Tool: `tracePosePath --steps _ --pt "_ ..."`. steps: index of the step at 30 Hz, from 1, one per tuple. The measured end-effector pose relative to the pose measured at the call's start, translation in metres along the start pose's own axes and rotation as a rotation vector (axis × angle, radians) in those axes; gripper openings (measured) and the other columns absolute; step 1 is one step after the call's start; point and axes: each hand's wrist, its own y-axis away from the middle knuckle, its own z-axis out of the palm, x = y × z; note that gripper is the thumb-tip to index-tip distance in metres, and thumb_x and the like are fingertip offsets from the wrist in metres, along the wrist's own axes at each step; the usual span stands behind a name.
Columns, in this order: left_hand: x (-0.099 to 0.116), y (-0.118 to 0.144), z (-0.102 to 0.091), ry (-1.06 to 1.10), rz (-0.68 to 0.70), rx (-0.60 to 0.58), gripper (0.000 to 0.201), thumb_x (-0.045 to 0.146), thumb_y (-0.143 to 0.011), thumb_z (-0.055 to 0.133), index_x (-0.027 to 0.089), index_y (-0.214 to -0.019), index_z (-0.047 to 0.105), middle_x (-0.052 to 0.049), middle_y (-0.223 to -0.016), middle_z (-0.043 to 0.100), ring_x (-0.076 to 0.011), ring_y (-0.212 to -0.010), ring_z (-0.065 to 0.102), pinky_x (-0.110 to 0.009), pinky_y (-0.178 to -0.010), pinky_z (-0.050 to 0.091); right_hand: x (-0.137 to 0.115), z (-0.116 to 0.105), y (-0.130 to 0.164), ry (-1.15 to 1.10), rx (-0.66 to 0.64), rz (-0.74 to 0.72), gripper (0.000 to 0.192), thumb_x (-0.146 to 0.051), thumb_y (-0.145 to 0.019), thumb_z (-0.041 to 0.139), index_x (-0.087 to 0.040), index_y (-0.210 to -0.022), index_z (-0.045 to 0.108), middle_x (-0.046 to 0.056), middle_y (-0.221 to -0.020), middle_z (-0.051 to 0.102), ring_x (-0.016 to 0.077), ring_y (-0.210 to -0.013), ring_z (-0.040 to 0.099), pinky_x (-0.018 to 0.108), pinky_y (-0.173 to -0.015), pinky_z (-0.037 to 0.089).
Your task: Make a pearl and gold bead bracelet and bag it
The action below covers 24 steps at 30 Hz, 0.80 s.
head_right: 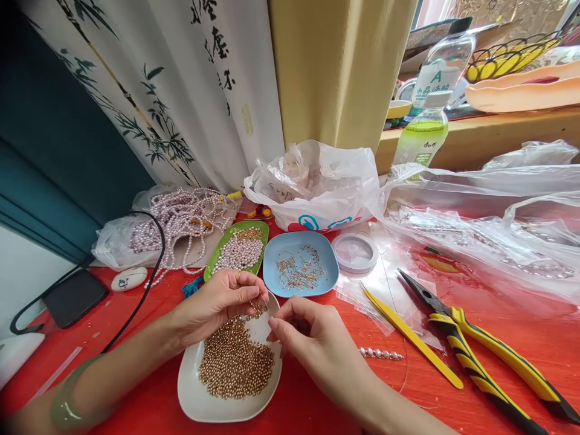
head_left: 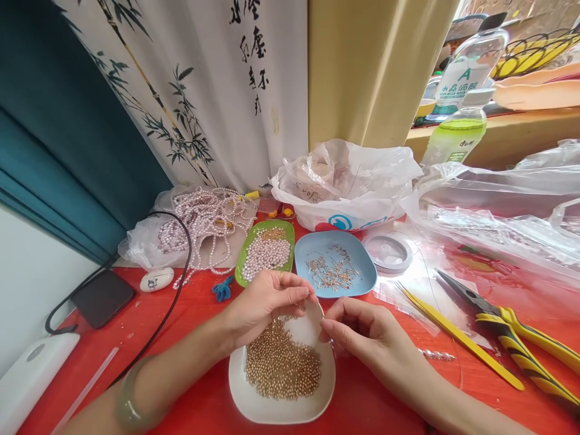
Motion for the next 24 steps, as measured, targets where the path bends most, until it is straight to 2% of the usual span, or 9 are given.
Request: tracePosePath --steps 9,24 --pt "-0.0005 0.001 0.0026 -0.004 -0.006 0.032 0.01 0.022 -0.067 0.068 0.013 -0.069 0.066 -0.003 -0.073 0.062 -0.0065 -0.06 0.05 -0.02 -0.059 0.038 -0.0031 0.0002 -0.0006 0.001 0.005 0.008 0.017 -0.026 -0.08 0.05 -0.017 -0.066 0.056 0.0 -0.064 0.06 0.0106 -0.058 0.054 0.022 -0.054 0.042" --pt "-0.0017 0.0012 0.0024 0.044 -0.03 0.008 0.01 0.021 -0.067 0.068 0.012 -0.07 0.067 -0.004 -0.075 0.064 -0.007 -0.062 0.053 -0.019 -0.061 0.039 0.0006 0.0006 0.0008 -0.014 0.01 0.009 0.017 -0.027 -0.08 0.051 -0.017 -0.069 0.056 0.0 -0.065 0.06 0.0104 -0.059 0.054 0.022 -0.054 0.042"
